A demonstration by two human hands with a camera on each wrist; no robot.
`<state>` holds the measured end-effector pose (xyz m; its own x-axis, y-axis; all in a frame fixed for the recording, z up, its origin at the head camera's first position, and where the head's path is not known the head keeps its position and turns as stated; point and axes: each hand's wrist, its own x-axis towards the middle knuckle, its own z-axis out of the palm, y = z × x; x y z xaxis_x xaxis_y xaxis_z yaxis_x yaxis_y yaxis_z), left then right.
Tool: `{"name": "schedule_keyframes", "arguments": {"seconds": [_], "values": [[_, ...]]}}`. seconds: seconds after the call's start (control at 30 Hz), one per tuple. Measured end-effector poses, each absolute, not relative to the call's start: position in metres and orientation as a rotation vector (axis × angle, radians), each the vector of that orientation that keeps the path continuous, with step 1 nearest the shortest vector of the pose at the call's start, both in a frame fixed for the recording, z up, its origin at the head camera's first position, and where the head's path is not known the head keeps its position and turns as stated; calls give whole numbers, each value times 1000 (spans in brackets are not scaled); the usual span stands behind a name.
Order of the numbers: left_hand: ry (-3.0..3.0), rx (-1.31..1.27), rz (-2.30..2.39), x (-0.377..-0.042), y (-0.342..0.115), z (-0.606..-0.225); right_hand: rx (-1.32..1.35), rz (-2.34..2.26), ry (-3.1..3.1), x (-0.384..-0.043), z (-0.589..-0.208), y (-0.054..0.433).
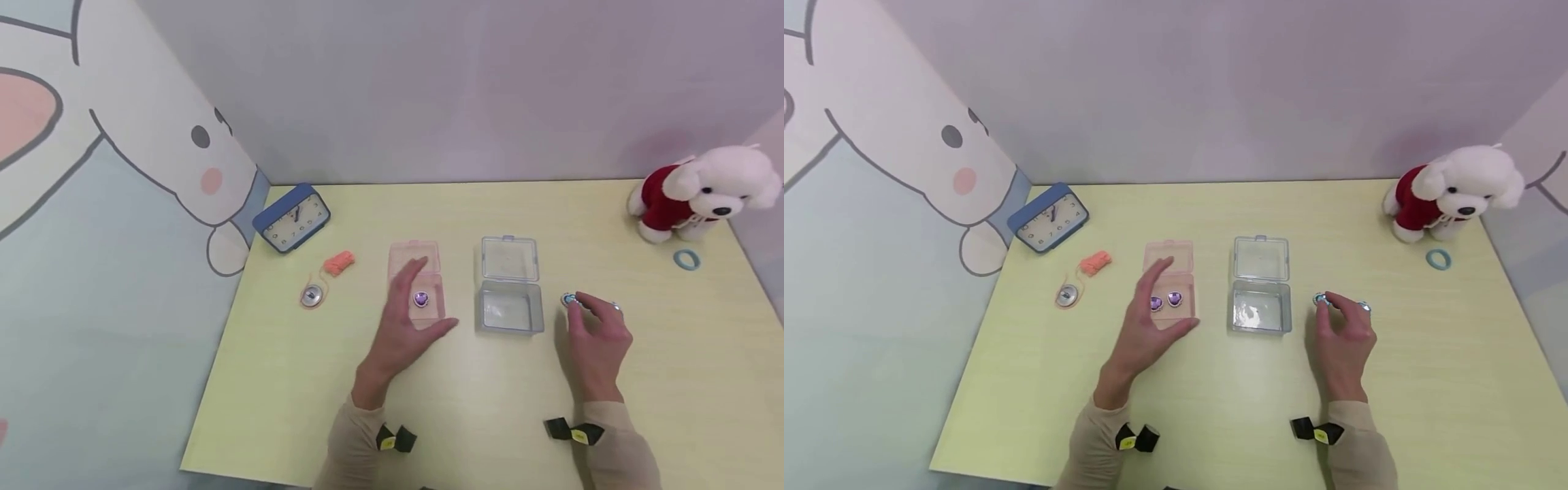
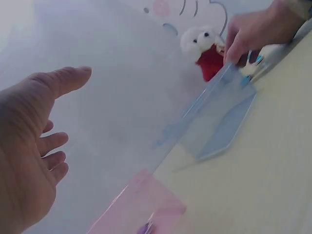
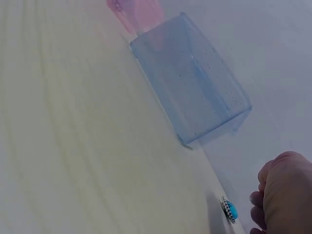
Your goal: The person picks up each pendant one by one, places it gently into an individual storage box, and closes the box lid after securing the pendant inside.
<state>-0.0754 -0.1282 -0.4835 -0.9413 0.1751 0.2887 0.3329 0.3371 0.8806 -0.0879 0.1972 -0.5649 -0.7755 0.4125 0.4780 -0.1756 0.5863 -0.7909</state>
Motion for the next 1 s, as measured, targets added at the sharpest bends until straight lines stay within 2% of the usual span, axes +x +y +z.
{"name": "schedule_keyframes", "arguments": {"seconds": [0.17, 0.37, 0.53, 1.0], "values": [[-2473, -668, -1712, -75, -82, -485, -237, 1210, -2175, -85, -569, 205], [-2568, -715, -1672, -80, -50, -502, -281, 1222, -2216, -83, -571, 207], [-2653, -658, -1568, -84, -38, -515, -327, 1189, -2300, -83, -570, 208], [-2721, -459, -1648, -86, -27, -546, -345, 1160, -2399, -85, -568, 206]]}}
